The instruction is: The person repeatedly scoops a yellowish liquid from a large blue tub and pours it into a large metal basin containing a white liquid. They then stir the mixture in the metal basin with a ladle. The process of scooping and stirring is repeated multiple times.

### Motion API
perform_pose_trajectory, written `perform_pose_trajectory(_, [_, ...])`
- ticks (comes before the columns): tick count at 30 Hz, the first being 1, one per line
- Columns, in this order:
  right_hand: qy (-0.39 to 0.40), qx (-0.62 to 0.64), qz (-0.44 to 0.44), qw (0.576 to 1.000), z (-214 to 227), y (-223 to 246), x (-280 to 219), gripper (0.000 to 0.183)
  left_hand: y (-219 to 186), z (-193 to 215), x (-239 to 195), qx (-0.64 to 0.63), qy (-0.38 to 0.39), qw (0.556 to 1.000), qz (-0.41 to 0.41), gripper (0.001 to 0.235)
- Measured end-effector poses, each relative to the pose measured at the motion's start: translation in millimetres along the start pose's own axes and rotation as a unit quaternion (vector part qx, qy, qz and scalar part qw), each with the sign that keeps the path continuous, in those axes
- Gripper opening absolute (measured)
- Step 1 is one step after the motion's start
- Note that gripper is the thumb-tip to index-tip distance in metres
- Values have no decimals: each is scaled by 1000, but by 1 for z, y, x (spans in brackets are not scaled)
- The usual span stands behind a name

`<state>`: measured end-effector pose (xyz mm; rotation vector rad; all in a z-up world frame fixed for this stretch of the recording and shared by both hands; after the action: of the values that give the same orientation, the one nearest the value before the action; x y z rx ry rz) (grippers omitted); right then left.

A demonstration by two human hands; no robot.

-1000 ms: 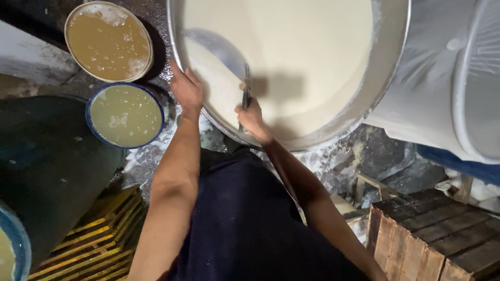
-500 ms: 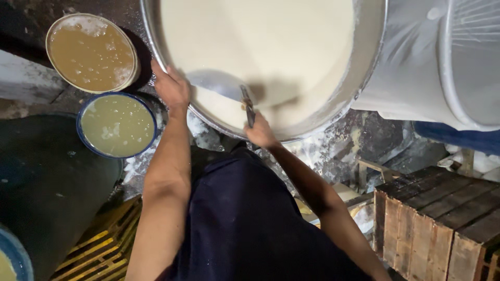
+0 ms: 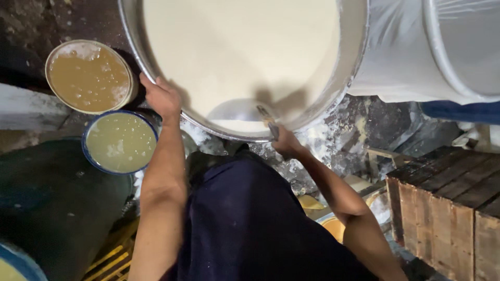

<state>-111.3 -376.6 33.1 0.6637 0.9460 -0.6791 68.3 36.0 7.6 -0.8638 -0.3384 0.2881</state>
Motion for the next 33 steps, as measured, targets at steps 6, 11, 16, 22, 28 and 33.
perform_pose_trajectory(6, [-80,-131,9,988,42,-13,-17,57,3,2,0,-2,0,1000,4,51])
perform_pose_trajectory(11, [-107,-180,-67,976,80,-24,-38,61,6,0,1,18,10,1000,-8,52])
perform_pose_trajectory(16, [-163,-257,-52,951,112,-35,-44,46,21,-7,2,63,15,998,1,58])
perform_pose_trajectory(22, [-213,-315,-83,921,157,-59,-45,40,34,-13,2,53,0,998,-29,60])
perform_pose_trajectory(28, [-312,-396,-51,862,202,-76,-37,28,26,-7,5,69,-38,992,-98,60])
perform_pose_trajectory(33, [-362,-317,-22,876,233,-81,-46,26,21,-4,7,77,-39,992,-92,56])
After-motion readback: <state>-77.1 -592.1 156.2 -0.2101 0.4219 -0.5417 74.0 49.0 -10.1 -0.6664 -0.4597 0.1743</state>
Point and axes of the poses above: each hand's wrist, its own x-axis towards the middle knuckle, its own z-axis out of the back of the hand, y = z × x, the point moved 7 cm from there along x, towards the middle knuckle, and after that the axes turned 14 degrees about -z, right-handed, at the moved point
